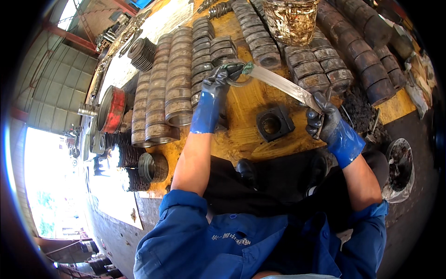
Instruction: The person sits on the floor and cleans a metal part using a file and a hammer. They repeatedly file the edges of the part and tap it with the hammer to remove debris, then place the part on a wooden surface.
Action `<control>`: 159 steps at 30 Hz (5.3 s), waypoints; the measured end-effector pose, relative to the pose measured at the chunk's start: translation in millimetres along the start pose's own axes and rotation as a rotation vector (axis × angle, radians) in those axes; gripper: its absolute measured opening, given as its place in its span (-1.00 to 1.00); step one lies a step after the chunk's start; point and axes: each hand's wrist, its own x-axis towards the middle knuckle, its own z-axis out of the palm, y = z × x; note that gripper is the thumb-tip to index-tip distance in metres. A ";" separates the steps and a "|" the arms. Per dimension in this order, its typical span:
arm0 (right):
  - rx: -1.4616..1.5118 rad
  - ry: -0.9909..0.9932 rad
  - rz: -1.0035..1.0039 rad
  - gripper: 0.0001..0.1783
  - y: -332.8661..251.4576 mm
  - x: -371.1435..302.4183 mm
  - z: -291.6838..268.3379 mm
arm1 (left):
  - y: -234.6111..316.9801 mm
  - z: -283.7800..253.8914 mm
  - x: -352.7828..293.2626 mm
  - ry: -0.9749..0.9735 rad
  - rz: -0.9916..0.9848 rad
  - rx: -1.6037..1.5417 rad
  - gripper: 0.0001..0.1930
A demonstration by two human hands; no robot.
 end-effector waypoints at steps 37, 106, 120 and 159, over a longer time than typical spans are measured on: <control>-0.704 1.515 -0.678 -0.73 29.3 -389.3 -362.4 | -53.2 -13.9 -6.4 -0.235 0.025 0.439 -0.70; 0.143 -0.145 -0.490 -0.43 8.5 -32.6 67.4 | -22.4 1.5 -9.6 -0.365 0.010 -1.025 -0.66; -0.346 0.048 -0.583 -0.49 92.1 4.7 75.8 | -0.9 30.8 -2.3 -0.152 -0.160 -1.223 -0.60; 0.181 -0.327 0.053 -0.50 86.9 -2.9 49.4 | 12.8 -8.8 -10.3 0.200 0.286 1.558 -0.72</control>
